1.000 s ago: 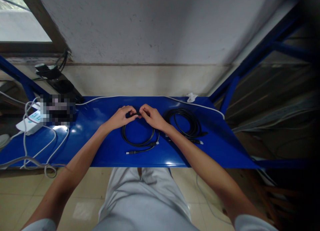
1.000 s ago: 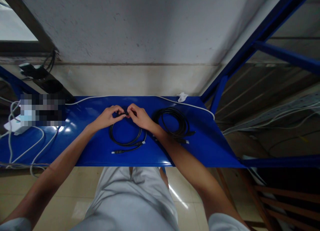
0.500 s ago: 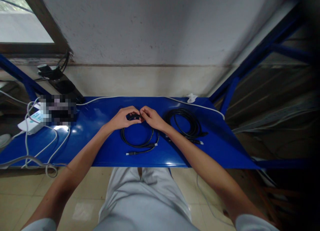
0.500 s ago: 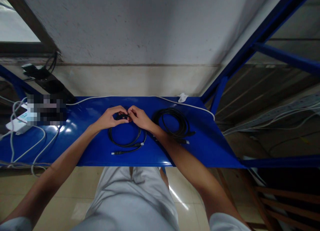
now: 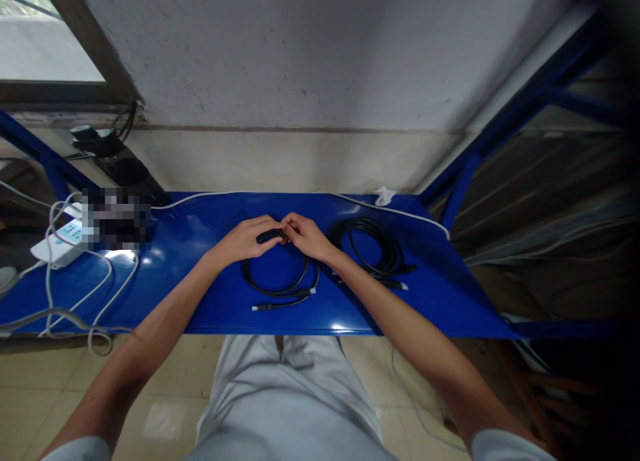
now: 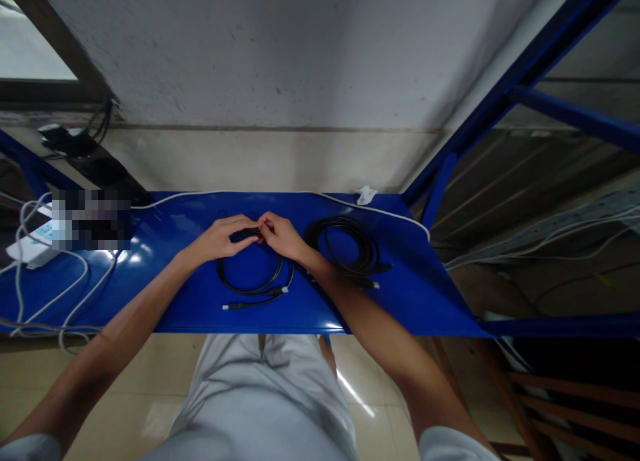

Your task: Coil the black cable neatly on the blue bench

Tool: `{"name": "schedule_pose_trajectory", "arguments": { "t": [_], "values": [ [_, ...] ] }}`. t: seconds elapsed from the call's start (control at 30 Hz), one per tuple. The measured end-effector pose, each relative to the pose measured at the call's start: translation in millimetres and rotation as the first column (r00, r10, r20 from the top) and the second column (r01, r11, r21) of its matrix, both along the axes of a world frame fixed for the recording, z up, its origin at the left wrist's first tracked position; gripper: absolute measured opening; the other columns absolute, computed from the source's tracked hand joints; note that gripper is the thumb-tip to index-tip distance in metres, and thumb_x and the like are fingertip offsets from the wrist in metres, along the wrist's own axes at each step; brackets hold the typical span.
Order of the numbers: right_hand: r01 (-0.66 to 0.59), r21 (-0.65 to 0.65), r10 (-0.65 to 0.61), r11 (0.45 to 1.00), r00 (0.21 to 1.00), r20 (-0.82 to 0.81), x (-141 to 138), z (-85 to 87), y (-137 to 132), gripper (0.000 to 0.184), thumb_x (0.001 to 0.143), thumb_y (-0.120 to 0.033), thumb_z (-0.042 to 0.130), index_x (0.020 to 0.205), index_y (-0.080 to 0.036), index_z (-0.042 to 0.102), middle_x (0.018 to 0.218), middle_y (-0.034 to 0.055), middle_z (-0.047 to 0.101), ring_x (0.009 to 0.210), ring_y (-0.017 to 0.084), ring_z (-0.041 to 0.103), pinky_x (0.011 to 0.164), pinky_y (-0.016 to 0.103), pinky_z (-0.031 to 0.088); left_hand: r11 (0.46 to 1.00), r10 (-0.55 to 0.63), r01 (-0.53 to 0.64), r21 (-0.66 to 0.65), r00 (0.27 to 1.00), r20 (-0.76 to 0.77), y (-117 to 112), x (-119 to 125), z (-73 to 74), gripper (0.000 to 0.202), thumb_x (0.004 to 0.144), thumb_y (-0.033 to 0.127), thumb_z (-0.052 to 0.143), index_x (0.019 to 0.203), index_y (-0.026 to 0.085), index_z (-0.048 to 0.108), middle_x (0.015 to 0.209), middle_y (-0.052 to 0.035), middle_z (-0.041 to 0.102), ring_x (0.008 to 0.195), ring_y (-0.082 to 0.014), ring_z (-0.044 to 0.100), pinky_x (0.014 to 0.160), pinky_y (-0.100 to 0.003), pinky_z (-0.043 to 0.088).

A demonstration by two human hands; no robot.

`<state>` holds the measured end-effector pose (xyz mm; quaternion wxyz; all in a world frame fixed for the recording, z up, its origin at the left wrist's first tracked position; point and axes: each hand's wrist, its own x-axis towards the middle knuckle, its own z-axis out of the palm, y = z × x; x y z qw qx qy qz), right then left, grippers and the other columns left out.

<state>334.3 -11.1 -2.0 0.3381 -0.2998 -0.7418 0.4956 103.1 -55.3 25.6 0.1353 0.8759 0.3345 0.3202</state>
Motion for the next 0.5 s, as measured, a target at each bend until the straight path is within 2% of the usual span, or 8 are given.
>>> {"name": "schedule_pose_trajectory", "arguments": {
  "t": [0.13,0.27,0.5],
  "values": [
    [0.015,0.039,-0.016,0.999,0.999,0.031,0,2.5,-1,0.022,0.109,-0.043,0.056,0.103,-0.023,0.063,0.086,0.0013,0.075,0.082,0.020,0.074,0.079,0.032,0.056,1.000,0.007,-0.007,0.005,1.000,0.027,2,0,-3.3,0.028,0.109,0.035,0.068,0.134,0.023,0.075,0.125,-0.0121,0.080,0.114,-0.0249,0.078,0.103,-0.039,0.062],
    [0.054,0.096,-0.061,0.994,0.995,0.072,0,3.6,0,0.022,0.108,-0.042,0.056,0.102,-0.023,0.063,0.087,0.0013,0.072,0.077,0.019,0.069,0.072,0.030,0.052,1.000,0.024,-0.024,0.002,0.999,0.035,3,0,-8.5,0.037,0.106,0.042,0.075,0.137,0.022,0.072,0.128,-0.0128,0.078,0.117,-0.0260,0.077,0.105,-0.040,0.061],
    [0.072,0.085,-0.079,0.994,0.993,0.082,1,2.2,1,0.017,0.107,-0.038,0.056,0.111,-0.023,0.061,0.088,0.0006,0.074,0.072,0.018,0.067,0.069,0.029,0.050,0.997,0.052,-0.053,0.053,0.998,0.020,2,1,-11.0,0.039,0.103,0.046,0.078,0.134,0.022,0.070,0.124,-0.0119,0.078,0.112,-0.0255,0.078,0.100,-0.038,0.061]
  ]
}}
